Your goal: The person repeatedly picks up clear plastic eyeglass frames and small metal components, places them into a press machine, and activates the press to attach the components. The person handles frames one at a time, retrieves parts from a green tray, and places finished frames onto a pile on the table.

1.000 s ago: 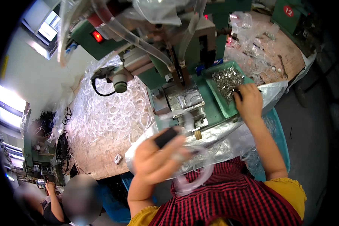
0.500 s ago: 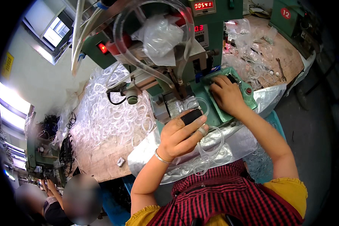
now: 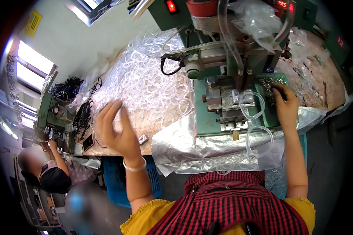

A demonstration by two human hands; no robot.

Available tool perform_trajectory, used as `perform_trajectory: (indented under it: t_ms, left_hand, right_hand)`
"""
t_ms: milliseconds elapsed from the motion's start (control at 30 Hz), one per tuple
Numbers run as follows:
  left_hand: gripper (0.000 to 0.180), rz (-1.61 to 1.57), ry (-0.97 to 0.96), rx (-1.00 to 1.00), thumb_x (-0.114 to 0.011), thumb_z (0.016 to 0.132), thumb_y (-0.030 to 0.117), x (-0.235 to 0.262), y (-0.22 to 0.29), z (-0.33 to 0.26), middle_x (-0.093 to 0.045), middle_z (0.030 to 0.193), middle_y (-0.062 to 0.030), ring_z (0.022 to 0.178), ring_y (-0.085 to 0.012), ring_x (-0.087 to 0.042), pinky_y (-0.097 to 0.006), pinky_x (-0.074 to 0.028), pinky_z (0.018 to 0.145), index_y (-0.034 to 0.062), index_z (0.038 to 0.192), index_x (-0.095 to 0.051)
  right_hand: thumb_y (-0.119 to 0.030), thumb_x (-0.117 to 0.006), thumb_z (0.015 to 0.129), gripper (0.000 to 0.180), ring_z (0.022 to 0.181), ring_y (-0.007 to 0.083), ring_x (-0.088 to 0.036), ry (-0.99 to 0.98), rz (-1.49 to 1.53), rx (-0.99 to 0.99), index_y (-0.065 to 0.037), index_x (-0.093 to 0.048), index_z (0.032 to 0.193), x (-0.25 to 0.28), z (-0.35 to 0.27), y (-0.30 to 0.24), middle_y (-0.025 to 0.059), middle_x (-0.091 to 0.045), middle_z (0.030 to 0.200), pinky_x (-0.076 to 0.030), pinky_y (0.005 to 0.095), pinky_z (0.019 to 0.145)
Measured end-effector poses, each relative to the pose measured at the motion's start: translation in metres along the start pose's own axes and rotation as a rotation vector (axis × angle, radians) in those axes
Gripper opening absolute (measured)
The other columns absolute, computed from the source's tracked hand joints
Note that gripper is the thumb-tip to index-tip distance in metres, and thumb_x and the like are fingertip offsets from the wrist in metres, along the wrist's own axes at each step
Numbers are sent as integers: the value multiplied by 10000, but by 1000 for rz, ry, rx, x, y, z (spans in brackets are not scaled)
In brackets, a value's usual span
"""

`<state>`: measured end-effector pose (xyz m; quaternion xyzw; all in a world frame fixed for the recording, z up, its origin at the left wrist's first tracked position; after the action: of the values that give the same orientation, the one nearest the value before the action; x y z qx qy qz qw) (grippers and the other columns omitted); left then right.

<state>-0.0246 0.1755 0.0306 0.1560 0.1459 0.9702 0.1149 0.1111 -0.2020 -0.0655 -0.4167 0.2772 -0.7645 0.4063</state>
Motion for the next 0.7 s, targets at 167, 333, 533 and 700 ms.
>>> perform_trajectory:
  t_ms: [167, 333, 533, 700]
  left_hand:
    - [213, 497, -694, 139, -751, 758, 160, -79, -87, -49, -607, 941, -96, 899, -297, -609, -401, -497, 811, 60, 943, -720]
    - [179, 363, -581, 282, -751, 729, 158, -89, -112, -72, -620, 955, -109, 803, -287, -625, -379, -512, 747, 70, 880, -715]
    - [119, -349, -483, 819, -709, 870, 120, -41, -63, -58, -608, 689, -20, 568, -70, -521, -228, -417, 521, 18, 881, -648]
    - [158, -679, -600, 846, -587, 977, 198, -66, -10, -38, -589, 663, -10, 492, -52, -465, -192, -342, 451, 52, 929, -624]
  right_hand:
    - [-67, -671, 846, 178, 790, 148, -643, -104, 169, -134, -21, -707, 1014, -34, 10, -1, 78, -709, 905, -494, 267, 743]
    - [-38, -680, 811, 151, 862, 218, -648, 24, -64, -12, -9, -713, 955, 13, -25, 6, 117, -695, 926, -490, 307, 802]
    - [7, -685, 780, 152, 850, 176, -634, 15, 48, -201, 19, -705, 930, 83, -60, 15, 93, -690, 918, -484, 304, 799]
    - [-54, -720, 764, 227, 854, 146, -643, -343, 400, -39, -6, -703, 985, 45, -2, -74, 77, -692, 917, -493, 279, 806]
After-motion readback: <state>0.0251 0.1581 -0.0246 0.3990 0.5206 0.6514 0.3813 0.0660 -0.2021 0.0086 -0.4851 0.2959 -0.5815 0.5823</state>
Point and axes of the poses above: each hand's wrist, its own z-axis towards the middle knuckle, its own x-axis out of the back of the hand, y = z × x, the point moved 1 cm from there along z, towards the middle knuckle
